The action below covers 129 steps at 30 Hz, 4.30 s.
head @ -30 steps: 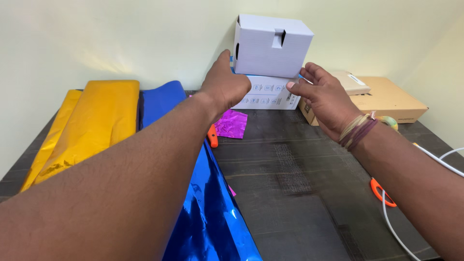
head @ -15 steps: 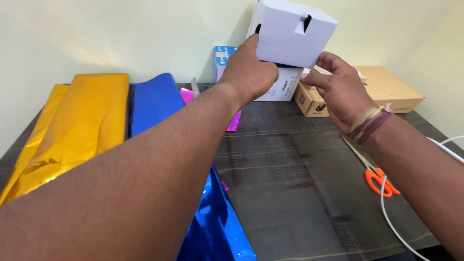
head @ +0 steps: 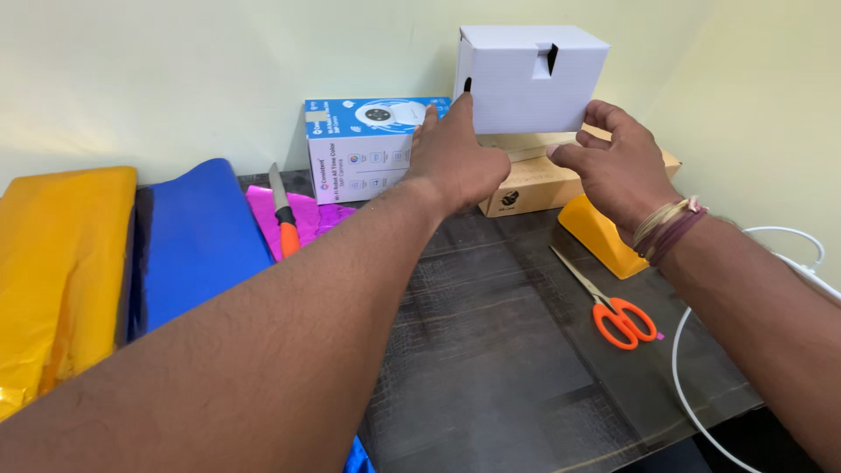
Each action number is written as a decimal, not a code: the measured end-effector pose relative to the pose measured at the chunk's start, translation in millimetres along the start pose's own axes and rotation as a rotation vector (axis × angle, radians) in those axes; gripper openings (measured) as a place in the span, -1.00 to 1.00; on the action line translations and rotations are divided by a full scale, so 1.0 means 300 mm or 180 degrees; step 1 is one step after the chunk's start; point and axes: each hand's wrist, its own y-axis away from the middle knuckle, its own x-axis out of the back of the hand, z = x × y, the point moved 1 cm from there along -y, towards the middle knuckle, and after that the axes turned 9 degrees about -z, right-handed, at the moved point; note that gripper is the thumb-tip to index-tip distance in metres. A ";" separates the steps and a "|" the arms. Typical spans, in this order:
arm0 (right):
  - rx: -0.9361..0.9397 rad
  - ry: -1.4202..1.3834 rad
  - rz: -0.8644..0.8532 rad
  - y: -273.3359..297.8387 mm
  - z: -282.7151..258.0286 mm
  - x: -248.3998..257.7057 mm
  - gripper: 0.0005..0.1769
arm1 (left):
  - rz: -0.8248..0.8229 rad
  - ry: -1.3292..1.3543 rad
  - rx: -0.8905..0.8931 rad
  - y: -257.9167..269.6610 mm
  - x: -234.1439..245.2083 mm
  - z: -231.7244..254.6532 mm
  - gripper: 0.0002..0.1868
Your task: The person cuts a sheet of gold metallic wrapping paper with scissors, then wraps a small rectangular box with the paper. They fold the paper edges around the box and smooth the sides, but do not tape or finish the wrap.
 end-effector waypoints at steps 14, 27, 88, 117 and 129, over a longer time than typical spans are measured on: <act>-0.0182 0.0997 0.0011 0.006 0.080 0.056 -0.17 | -0.0428 -0.0846 0.0191 -0.022 -0.096 0.051 0.14; -0.0159 0.1368 0.0319 0.009 0.132 0.048 -0.22 | -0.0226 -0.0980 0.0137 0.017 -0.062 -0.004 0.10; -0.0001 -0.0963 -0.1019 0.071 -0.057 -0.331 -0.57 | 0.1230 0.1690 0.0809 0.316 0.188 -0.288 -0.52; 0.0174 -0.0781 -0.0650 0.449 -0.053 -0.179 -0.44 | 0.1309 0.1378 0.0842 0.686 0.063 -0.141 -0.53; 0.0272 -0.0930 -0.0641 0.524 -0.007 -0.160 -0.42 | 0.1230 0.1457 0.0834 0.762 0.011 -0.127 -0.25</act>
